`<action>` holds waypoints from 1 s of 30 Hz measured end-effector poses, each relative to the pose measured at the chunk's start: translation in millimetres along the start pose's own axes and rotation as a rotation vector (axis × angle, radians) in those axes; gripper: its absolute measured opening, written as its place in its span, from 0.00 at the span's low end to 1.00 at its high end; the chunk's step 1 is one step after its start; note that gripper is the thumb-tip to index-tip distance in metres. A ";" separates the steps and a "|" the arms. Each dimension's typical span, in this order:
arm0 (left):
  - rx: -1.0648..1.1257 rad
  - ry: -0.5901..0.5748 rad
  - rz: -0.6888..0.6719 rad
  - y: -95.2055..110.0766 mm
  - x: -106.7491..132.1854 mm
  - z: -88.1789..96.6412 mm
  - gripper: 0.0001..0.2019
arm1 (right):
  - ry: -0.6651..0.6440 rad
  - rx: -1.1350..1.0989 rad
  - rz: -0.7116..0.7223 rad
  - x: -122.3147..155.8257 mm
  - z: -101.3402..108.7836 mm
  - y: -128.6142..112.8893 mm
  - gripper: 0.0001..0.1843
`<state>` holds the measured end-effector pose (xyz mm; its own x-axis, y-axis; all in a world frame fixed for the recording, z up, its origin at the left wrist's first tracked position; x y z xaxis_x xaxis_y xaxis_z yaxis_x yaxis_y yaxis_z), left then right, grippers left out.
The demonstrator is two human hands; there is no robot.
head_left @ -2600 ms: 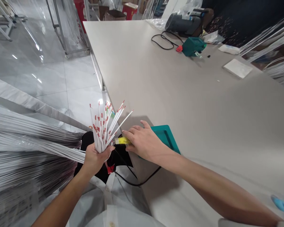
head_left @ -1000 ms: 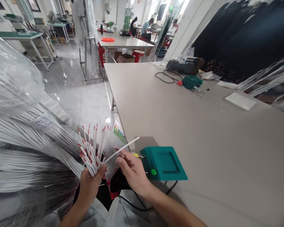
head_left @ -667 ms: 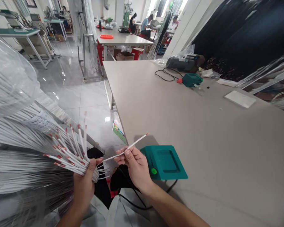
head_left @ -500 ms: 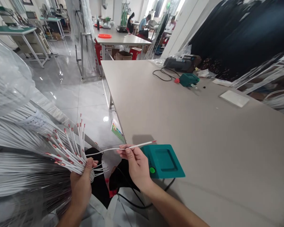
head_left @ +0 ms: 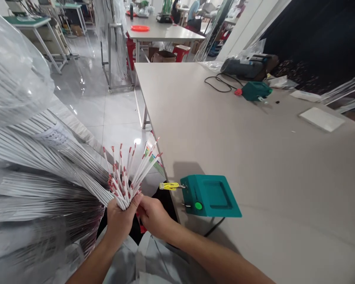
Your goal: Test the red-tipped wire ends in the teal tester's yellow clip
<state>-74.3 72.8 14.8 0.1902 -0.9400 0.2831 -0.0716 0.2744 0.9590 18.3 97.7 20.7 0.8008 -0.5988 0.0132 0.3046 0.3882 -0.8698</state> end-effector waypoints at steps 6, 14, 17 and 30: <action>0.013 0.039 0.016 -1.7 0.5 7.0 0.09 | 0.201 -0.063 -0.018 9.1 32.6 -0.5 0.09; -0.034 0.000 0.046 2.6 0.5 0.6 0.07 | 0.336 -0.215 -0.013 11.8 55.7 -4.5 0.08; -0.061 -0.017 0.051 6.7 0.4 -1.4 0.08 | 0.330 -0.119 -0.001 10.0 56.4 -11.1 0.08; -0.010 -0.012 0.061 -12.8 2.3 9.6 0.11 | 0.317 -0.095 -0.036 12.2 56.4 -5.8 0.10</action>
Point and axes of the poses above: each hand's wrist, its own x-axis away from the middle knuckle, its own z-axis out of the back of the hand, y = z × x, the point moved 8 cm from there along -x, towards the middle knuckle, and after that the axes turned 15 degrees about -y, right-handed, at the moved point
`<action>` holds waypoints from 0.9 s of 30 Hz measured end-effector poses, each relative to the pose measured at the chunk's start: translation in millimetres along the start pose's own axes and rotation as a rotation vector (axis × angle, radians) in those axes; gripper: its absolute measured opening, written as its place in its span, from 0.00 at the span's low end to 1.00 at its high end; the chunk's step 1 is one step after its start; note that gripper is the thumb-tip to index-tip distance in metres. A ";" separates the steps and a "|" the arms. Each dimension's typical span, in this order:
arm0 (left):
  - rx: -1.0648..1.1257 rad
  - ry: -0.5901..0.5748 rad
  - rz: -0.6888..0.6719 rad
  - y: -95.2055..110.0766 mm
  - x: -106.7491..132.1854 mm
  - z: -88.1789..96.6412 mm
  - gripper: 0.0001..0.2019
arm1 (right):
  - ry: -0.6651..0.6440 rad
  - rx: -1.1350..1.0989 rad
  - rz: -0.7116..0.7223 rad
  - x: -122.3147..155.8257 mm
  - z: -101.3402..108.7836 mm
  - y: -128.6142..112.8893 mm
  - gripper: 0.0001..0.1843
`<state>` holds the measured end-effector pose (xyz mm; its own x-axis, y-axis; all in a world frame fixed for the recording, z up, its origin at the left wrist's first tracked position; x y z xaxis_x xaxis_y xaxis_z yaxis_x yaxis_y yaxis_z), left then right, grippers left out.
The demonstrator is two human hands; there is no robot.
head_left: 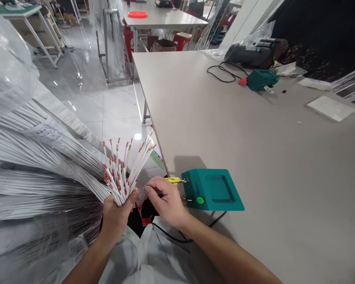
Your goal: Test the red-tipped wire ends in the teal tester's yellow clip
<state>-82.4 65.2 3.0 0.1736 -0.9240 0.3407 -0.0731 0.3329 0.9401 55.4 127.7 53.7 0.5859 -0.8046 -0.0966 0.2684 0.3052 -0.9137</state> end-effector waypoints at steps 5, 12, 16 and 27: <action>-0.026 -0.068 0.016 2.8 -0.4 -5.5 0.11 | -0.068 -0.080 0.063 -4.4 11.6 -8.2 0.10; -0.082 -0.221 -0.028 11.1 -1.2 -11.7 0.07 | -0.496 -0.022 0.184 -15.5 -5.1 -24.5 0.07; 0.102 -0.245 -0.022 3.3 -1.2 -8.7 0.06 | -0.466 -0.094 0.222 -15.9 -4.7 -27.3 0.06; 0.397 -0.192 -0.042 8.2 0.3 -6.9 0.07 | -0.098 -0.971 -0.096 -5.6 -43.8 18.8 0.06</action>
Point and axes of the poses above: each hand's wrist, its own x-axis away from the middle knuckle, its own z-axis out of the back of the hand, y = z × x, the point moved 8 cm from there along -x, towards the middle knuckle, and after that the axes turned 15 degrees about -y, right-handed, at the moved point
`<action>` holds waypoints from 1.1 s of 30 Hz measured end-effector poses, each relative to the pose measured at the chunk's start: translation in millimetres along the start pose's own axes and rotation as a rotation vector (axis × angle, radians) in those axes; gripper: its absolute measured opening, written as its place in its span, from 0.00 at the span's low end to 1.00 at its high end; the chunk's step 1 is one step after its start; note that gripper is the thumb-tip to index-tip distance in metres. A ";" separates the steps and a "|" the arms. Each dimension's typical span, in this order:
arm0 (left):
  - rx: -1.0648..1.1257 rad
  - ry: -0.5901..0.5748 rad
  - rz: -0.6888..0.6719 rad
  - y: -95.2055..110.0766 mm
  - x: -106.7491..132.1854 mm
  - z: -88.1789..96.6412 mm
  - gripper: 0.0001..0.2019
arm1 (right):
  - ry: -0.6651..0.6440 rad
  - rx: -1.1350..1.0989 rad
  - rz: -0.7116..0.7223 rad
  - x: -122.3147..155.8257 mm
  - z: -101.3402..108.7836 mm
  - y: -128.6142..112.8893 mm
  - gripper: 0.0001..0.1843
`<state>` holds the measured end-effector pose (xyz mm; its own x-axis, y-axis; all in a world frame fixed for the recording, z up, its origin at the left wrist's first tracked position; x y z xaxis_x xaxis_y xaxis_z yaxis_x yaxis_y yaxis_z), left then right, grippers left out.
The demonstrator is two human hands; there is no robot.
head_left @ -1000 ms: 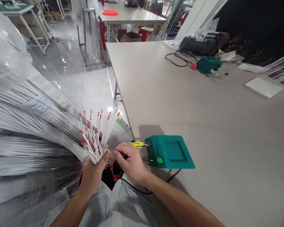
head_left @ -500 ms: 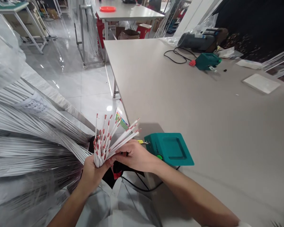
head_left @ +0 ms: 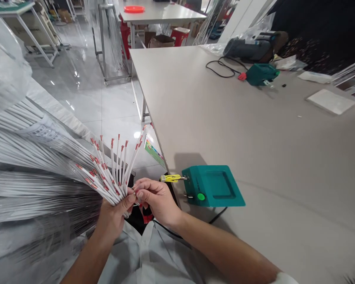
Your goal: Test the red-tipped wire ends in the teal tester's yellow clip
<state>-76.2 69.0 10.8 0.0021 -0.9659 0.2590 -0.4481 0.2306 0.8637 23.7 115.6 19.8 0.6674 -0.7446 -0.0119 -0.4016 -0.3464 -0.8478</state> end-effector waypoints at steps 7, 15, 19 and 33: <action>-0.015 0.033 -0.014 -3.1 -2.1 0.6 0.06 | 0.058 0.267 0.130 1.6 1.7 -21.0 0.03; -0.082 0.005 0.006 -7.7 -0.9 5.5 0.05 | 0.033 0.529 0.139 3.5 1.6 -35.3 0.04; -0.024 0.017 0.003 -5.3 -0.9 3.7 0.06 | -0.013 0.425 0.105 -1.0 0.5 -34.3 0.06; 0.103 0.080 -0.014 -4.7 -3.9 1.6 0.09 | 0.028 -0.161 -0.002 -5.3 -1.0 6.9 0.06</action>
Point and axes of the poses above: each hand's wrist, its own x-axis away from the middle knuckle, its own z-axis out of the back of the hand, y = z × x, the point moved 8 cm from there along -x, towards the middle knuckle, and after that the axes turned 15 degrees about -y, right-handed, at the moved point
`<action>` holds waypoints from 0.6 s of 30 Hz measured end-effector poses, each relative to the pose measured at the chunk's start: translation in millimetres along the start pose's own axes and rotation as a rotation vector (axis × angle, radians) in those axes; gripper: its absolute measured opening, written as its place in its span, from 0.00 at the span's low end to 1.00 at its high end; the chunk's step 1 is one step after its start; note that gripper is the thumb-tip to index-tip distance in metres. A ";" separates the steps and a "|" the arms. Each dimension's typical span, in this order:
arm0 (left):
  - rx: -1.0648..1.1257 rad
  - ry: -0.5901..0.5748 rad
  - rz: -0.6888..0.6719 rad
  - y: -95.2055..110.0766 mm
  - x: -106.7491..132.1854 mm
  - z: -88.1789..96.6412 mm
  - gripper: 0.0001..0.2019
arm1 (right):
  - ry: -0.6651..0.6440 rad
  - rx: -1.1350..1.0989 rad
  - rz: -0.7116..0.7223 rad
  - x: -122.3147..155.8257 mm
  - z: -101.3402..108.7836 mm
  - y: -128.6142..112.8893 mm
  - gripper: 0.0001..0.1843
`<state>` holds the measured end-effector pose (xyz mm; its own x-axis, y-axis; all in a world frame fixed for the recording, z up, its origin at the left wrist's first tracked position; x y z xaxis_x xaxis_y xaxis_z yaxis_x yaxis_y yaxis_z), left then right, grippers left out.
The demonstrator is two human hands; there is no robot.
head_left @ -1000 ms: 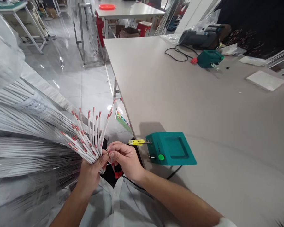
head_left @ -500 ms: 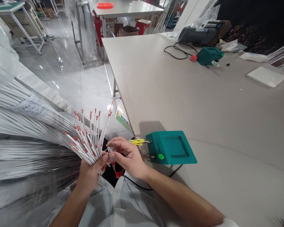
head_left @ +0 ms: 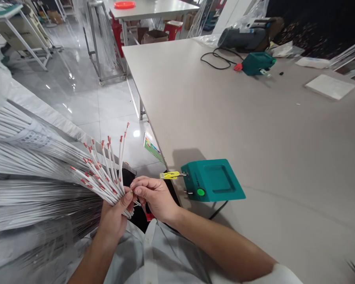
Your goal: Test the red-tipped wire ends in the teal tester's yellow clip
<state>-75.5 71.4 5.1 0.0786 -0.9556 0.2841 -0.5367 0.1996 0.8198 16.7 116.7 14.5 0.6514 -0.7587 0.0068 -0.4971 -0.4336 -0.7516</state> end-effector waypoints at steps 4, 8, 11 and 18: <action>0.003 -0.002 0.010 -2.0 -0.1 -3.4 0.09 | 0.007 0.027 0.023 0.8 0.4 -3.9 0.06; -0.082 0.006 0.017 -1.3 1.5 -4.2 0.08 | 0.052 0.380 0.146 5.9 1.6 -28.6 0.04; -0.274 0.001 0.025 3.5 2.8 -4.1 0.08 | 0.070 0.720 0.238 11.4 -1.7 -45.7 0.06; -0.402 0.029 0.031 -1.4 5.7 2.5 0.07 | -0.025 1.355 0.326 18.4 -15.3 -48.5 0.08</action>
<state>-76.3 65.1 4.3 0.0945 -0.9425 0.3206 -0.1681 0.3024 0.9382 44.1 116.3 61.2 0.6319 -0.7183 -0.2910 0.3000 0.5729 -0.7628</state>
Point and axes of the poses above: each hand's wrist, its own x-axis away from the middle knuckle, its own z-axis out of the back of the hand, y = z × x, the point moved 8 cm from there along -x, towards the middle knuckle, and after that the axes turned 15 degrees about -y, right-handed, at the moved point
